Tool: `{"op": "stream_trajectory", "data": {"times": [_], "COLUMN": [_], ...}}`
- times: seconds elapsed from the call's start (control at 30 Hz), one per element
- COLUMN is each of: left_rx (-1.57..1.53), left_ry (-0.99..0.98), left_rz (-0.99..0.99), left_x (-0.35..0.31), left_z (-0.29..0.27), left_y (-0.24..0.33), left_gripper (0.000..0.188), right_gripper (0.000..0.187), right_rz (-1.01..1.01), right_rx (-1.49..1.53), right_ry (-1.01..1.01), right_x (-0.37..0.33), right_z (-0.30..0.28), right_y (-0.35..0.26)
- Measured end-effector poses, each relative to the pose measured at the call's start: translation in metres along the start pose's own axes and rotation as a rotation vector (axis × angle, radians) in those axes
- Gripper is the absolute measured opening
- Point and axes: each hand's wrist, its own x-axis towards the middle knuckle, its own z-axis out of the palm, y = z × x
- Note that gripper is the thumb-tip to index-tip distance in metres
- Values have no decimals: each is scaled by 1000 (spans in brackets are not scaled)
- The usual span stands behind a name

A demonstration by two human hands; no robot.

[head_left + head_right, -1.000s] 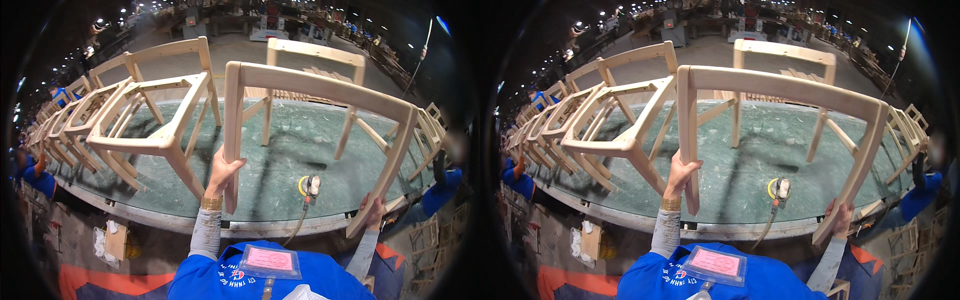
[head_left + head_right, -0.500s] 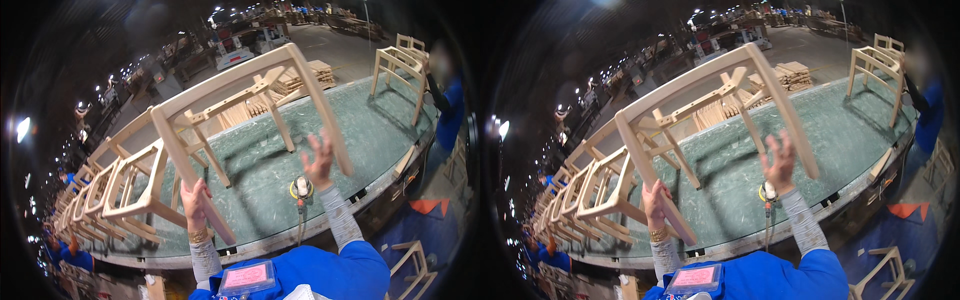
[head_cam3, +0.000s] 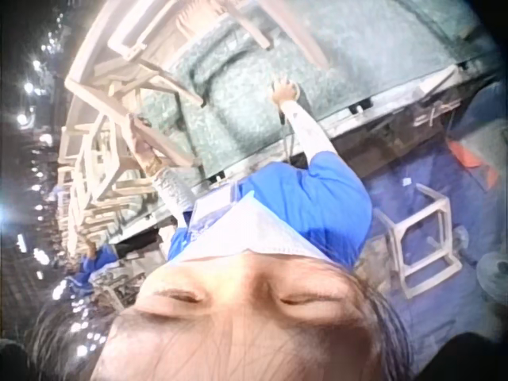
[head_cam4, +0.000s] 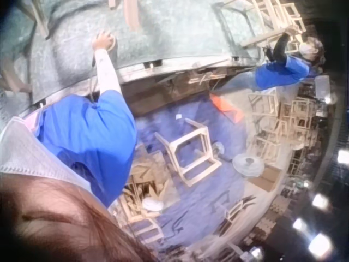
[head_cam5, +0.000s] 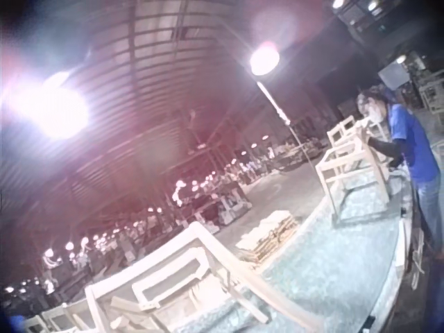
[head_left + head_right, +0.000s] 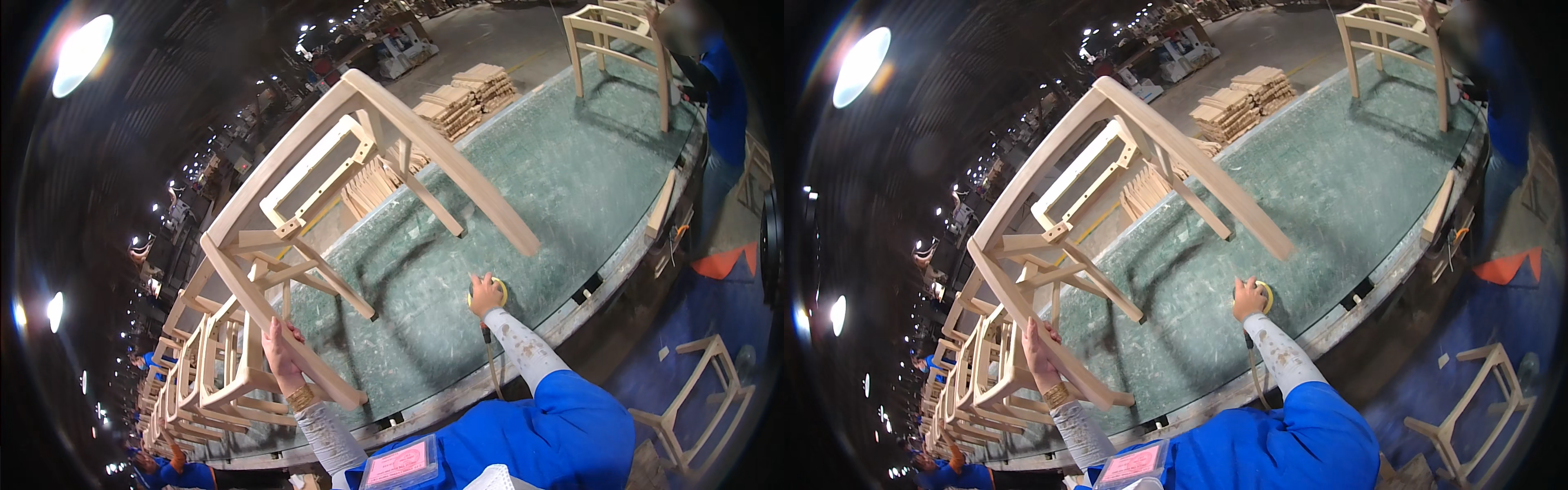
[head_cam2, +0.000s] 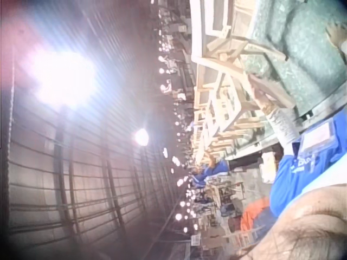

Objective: The person uses a handheld orbital sander to smooth the surfaces of wooden chair frames on a workbench. They repeatedly reposition the chairs to access different legs and rails, then continue sanding each section.

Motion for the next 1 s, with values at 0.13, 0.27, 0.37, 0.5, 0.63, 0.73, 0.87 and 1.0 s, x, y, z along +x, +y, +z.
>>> {"op": "stream_trajectory", "data": {"times": [0.13,0.27,0.37,0.5,0.63,0.73,0.87,1.0], "left_rx": [6,-34,-28,-62,-17,9,11,10], "left_ry": [5,-1,-54,-49,-70,13,-8,-23], "left_rz": [2,-8,-12,-11,27,-12,-1,7], "left_x": [1,5,2,12,22,-1,13,9], "left_z": [-4,-4,-13,3,22,-29,-6,2], "left_y": [-3,-1,-1,5,12,-1,0,1], "left_gripper": [30,31,25,25,27,27,31,33], "right_gripper": [48,45,43,38,52,63,69,72], "right_rz": [-43,-168,-136,-57,-110,-332,-515,-599], "right_rx": [-56,-132,-137,-112,193,280,481,418], "right_ry": [-58,-65,-39,-18,5,-151,81,576], "right_x": [-1,3,-1,9,0,-70,-121,-130], "right_z": [0,-2,1,-2,-21,-62,-194,-280], "right_y": [1,14,14,17,27,9,-14,-20]}}
